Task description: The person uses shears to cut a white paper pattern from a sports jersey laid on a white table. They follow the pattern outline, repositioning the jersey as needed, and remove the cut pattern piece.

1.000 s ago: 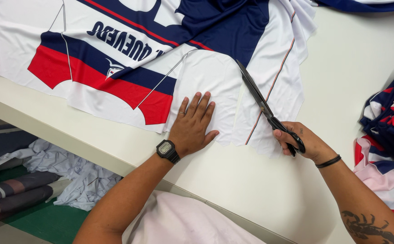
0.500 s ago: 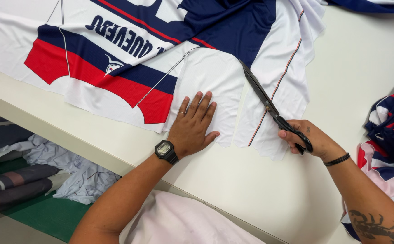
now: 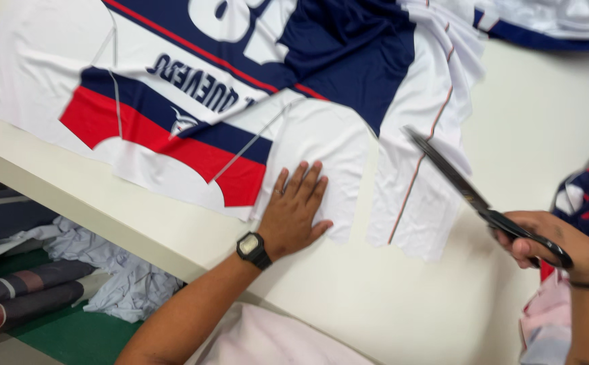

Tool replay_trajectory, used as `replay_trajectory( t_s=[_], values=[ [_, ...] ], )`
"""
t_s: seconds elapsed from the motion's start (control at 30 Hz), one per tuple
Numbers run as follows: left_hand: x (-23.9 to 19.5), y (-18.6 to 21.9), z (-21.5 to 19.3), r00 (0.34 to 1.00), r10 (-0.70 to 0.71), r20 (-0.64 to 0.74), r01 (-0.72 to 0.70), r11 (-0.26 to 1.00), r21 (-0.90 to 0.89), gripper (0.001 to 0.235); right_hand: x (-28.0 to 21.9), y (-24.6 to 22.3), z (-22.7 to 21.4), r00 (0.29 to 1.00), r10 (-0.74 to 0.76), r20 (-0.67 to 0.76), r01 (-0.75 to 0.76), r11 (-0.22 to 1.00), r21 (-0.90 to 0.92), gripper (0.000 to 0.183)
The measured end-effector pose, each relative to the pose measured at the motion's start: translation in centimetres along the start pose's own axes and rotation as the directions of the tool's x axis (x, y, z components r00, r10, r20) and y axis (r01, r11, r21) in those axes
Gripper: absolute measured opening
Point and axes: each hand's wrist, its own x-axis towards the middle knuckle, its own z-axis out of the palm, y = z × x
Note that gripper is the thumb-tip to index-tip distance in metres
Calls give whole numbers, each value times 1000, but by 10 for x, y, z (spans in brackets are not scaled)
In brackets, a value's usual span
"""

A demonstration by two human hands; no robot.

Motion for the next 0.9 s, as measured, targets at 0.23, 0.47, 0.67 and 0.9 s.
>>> replay_trajectory(
  t_s=[0.23,0.47,0.67,0.9],
  values=[
    [79,-33,-23,800,-435,-412,453,889,-59,78,169,-52,3,327,-806,-493,214,571,-792,57],
    [140,-152,-68,497,-773,-394,785,594,-175,90,204,-76,63,190,-778,-599,69,620,-782,63],
    [229,-173,-57,927,-273,-257,310,944,113,90,146,-37,197,150,-625,-766,-150,751,-643,65],
    [273,-96,-57,938,211,-274,-174,973,155,65,137,-26,224,148,-505,-850,-111,846,-522,69]
  ],
)
